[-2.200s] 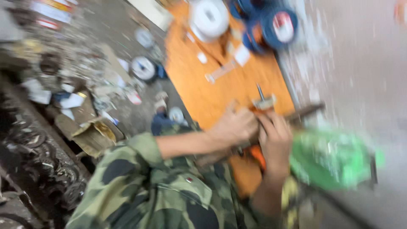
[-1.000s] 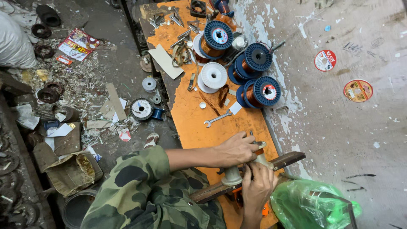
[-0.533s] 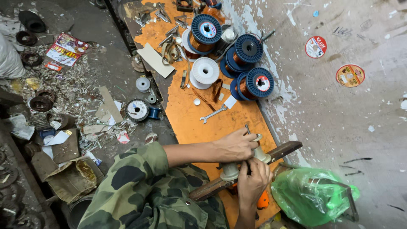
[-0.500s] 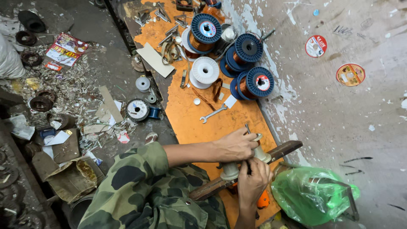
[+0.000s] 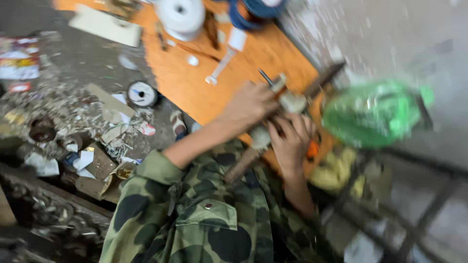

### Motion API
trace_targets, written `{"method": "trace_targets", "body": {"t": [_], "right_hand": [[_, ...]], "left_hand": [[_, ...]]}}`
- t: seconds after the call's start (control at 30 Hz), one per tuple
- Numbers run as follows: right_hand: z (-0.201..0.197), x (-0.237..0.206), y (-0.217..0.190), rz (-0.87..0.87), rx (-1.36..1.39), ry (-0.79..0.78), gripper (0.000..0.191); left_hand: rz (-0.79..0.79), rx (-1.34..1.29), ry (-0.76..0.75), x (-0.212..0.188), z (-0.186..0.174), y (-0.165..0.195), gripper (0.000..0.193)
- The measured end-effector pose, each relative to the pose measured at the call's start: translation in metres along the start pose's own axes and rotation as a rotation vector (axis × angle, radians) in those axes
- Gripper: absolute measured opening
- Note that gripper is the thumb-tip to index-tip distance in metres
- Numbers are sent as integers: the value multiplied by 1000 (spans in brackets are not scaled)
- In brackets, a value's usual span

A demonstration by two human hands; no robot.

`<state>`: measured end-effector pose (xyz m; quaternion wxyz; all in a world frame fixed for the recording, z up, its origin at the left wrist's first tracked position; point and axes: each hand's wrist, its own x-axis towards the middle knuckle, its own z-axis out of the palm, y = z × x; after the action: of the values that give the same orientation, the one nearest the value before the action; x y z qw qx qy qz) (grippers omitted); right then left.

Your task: The person operates a manual wire-winding machine to wrap copper wire onto a cylindrical bobbin. They adjust the wire and the bobbin by hand, then use a lever to rotate the mechanism and wind the wire. The person repeats this process, occasionally pausing to reposition the wire.

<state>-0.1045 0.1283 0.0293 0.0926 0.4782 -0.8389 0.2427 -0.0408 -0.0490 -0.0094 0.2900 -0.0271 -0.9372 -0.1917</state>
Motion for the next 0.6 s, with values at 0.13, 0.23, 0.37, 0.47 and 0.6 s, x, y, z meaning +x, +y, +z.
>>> {"method": "trace_targets", "body": {"t": [0.13,0.23,0.37,0.47,0.6], "right_hand": [[-13,3,5,51,60,-27,20],[-24,4,17,178,179,24,18],[-26,10,30,151,154,-9,19],[-20,18,31,44,110,-35,25],[-15,28,30,-44,71,-69,30]], "left_hand": [[-151,-197,49,-14,-31,6,25],[-228,-130,51,-25,-48,19,26],[-175,-57,-42,-30,-50,37,33],[-164,48,-84,-26,-43,46,39],[-187,123,-96,-22,-35,52,38]]}}
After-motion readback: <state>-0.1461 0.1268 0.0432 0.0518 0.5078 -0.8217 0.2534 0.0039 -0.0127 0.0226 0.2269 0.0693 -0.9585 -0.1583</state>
